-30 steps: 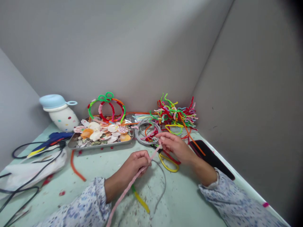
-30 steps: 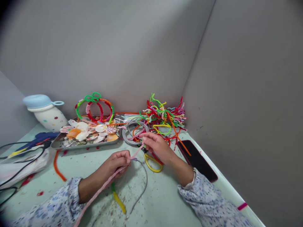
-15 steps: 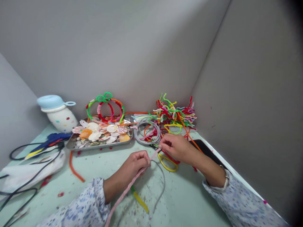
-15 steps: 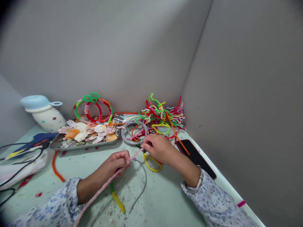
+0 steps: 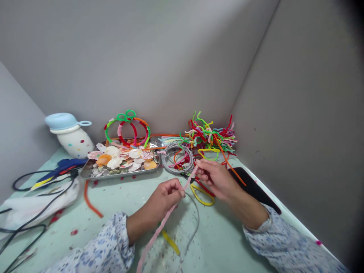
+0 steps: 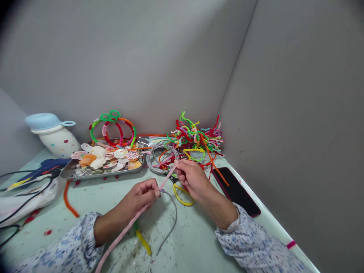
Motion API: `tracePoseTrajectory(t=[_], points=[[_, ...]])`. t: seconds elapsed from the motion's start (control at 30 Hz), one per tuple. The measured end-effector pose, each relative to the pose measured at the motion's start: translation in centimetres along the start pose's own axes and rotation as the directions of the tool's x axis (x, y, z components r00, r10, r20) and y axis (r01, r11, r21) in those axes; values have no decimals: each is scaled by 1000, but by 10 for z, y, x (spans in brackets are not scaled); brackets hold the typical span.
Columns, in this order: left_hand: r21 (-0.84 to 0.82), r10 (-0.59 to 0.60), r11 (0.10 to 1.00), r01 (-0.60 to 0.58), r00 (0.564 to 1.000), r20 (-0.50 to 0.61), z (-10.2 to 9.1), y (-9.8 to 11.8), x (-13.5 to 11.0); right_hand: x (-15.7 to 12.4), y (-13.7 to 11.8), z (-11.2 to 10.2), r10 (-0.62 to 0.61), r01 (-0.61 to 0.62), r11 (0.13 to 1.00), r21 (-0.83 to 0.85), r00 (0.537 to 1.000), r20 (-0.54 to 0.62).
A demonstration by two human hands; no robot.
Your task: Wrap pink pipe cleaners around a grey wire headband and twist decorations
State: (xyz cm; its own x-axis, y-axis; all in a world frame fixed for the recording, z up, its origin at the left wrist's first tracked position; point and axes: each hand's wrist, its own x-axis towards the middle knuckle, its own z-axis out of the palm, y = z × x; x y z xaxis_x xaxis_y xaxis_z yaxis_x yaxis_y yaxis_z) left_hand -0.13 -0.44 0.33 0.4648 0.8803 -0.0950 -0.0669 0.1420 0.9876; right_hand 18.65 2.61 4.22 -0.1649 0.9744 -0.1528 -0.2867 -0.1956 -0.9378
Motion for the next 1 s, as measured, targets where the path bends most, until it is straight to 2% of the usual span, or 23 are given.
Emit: tracePoseTrajectory(t=[0.1, 0.17, 0.33, 0.47, 0.53, 0.63, 0.7, 0.77, 0.9, 1.0], points=[[-18, 7, 1000, -7, 1000, -1, 1, -1, 0, 1, 9, 4, -2, 10, 983, 182, 999, -39], [-38, 4, 999, -4, 1000, -2, 0, -2, 0, 2, 14, 4, -2, 12, 973, 229, 999, -45], [-61, -21, 998, 19, 999, -28, -2, -4, -1, 9, 15, -2, 44, -40, 977, 211, 999, -16], [-93, -40, 995, 40, 999, -4, -1, -3, -2, 12, 12, -6, 6, 4, 978, 210, 999, -45], [-117, -47, 992, 46, 999, -6, 0, -2, -2, 12, 12, -7, 34, -30, 972, 231, 999, -15], [-154, -53, 987, 50, 998, -16, -1, -2, -2, 10, 15, -7, 99, -124, 963, 237, 988, 114], [-178, -59, 983, 55, 998, -14, -2, -3, -1, 9, 18, -7, 88, -122, 968, 220, 983, 162], [-195, -67, 979, 66, 998, 1, -2, -3, -1, 7, 20, -5, 42, -67, 980, 188, 990, 134], [-189, -77, 979, 82, 996, 34, 3, -1, -3, 4, 24, 3, -68, 72, 990, 121, 997, -37], [-124, -67, 990, 73, 996, 57, 7, 3, -7, 3, 27, 8, -64, 75, 986, 151, 995, -78]])
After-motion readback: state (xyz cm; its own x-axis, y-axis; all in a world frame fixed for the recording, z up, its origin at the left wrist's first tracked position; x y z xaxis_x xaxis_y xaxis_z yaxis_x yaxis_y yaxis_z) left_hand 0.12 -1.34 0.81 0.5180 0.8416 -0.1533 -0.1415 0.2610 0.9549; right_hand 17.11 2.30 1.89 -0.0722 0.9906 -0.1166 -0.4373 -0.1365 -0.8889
